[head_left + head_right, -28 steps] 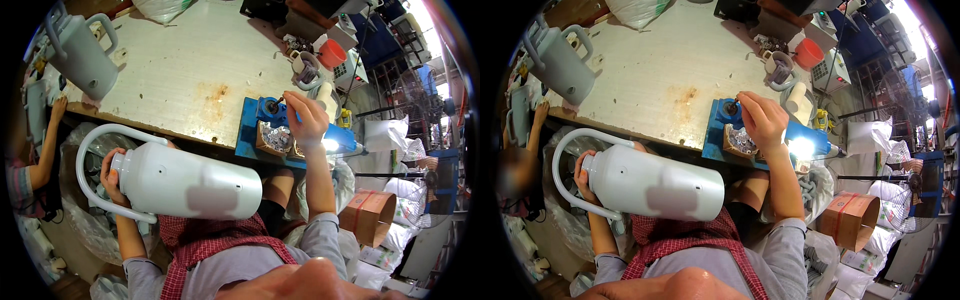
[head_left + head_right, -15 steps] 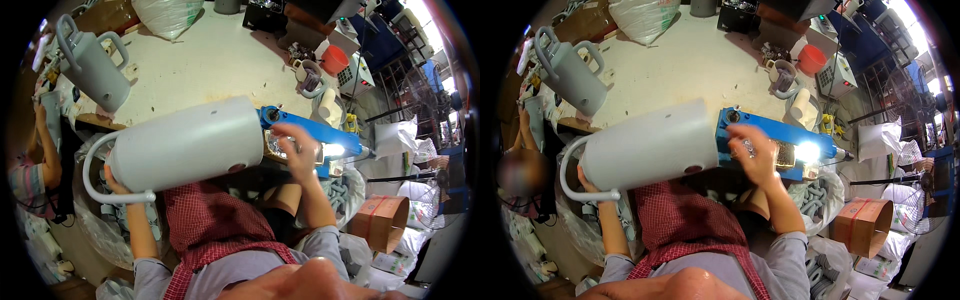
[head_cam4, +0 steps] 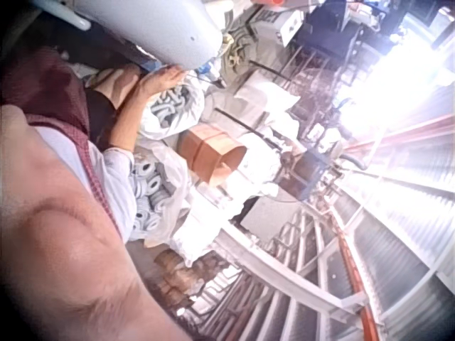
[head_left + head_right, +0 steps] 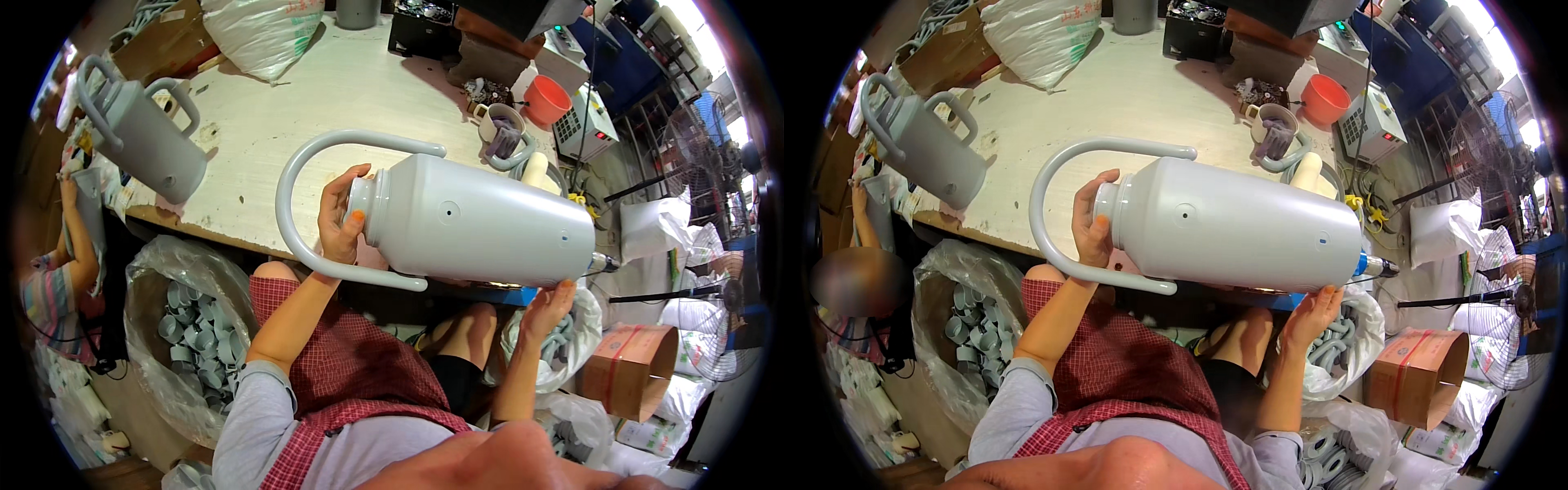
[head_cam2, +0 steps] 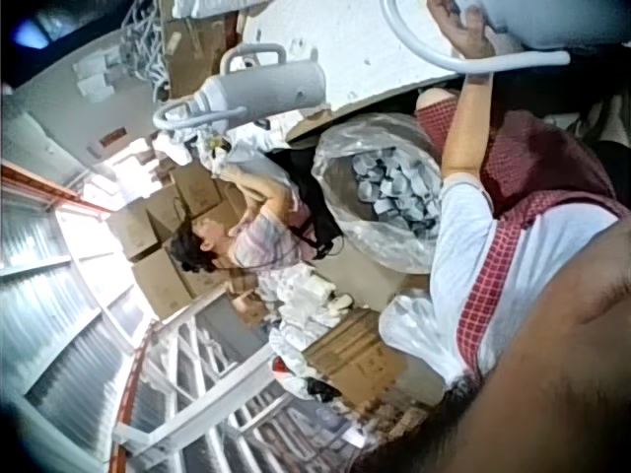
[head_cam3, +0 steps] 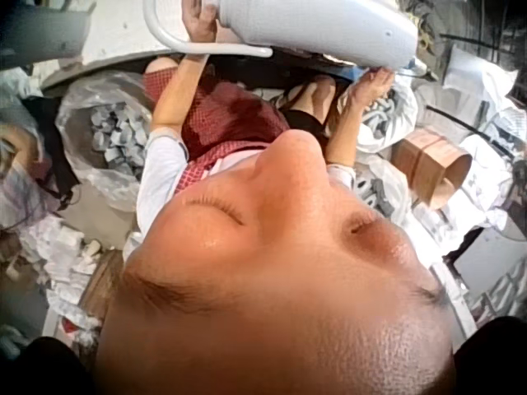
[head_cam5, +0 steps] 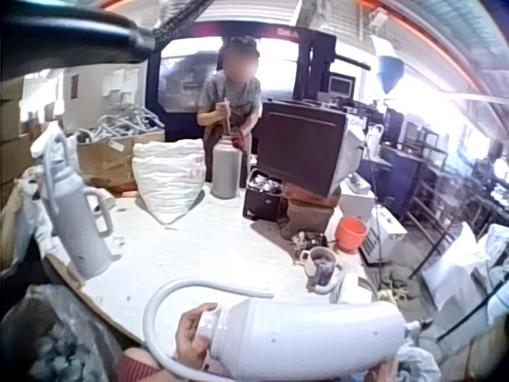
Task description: The person assembles grey plastic kettles by inserting small metal components into the base using a blue manual press tool. They repeatedly pick up kettle bodies, position them on the press, and operate the lever to secure the parts before placing the finished units on the table.
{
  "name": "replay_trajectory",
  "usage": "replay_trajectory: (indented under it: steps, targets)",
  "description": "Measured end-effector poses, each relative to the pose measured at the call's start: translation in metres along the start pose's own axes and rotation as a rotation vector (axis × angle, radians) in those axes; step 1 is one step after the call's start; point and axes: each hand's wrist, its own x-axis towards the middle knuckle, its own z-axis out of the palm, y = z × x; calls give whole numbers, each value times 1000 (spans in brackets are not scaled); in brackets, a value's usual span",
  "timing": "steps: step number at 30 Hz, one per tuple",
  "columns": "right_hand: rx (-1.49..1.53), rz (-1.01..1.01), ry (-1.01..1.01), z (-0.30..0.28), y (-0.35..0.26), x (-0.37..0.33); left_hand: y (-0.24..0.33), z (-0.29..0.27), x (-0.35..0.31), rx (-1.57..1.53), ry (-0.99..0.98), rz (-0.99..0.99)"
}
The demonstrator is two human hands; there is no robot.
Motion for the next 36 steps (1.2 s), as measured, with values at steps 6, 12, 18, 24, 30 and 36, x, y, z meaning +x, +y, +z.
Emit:
replay_trajectory:
  steps: [6,12,18,24,30,36]
  targets:
    - [-76,17,-64,-14,13,16,-12,0,5,-18,40,-30]
    - [-79,-14,-70,2,10,14,-14,-5,4,-9,101,-56]
    - [-157,-9,25,8,-3,11,-16,1,-1,129,140,-89]
    - [-431,65,68,-2,7,7,-22,-30,-18,63,130,-303]
    - [-554,-200,195,-109,28,-6,-25,-16,-12,145,150,-165]
    - [-1483,-151,-156,-304,95,30,-28,-42,-10,40,127,-225]
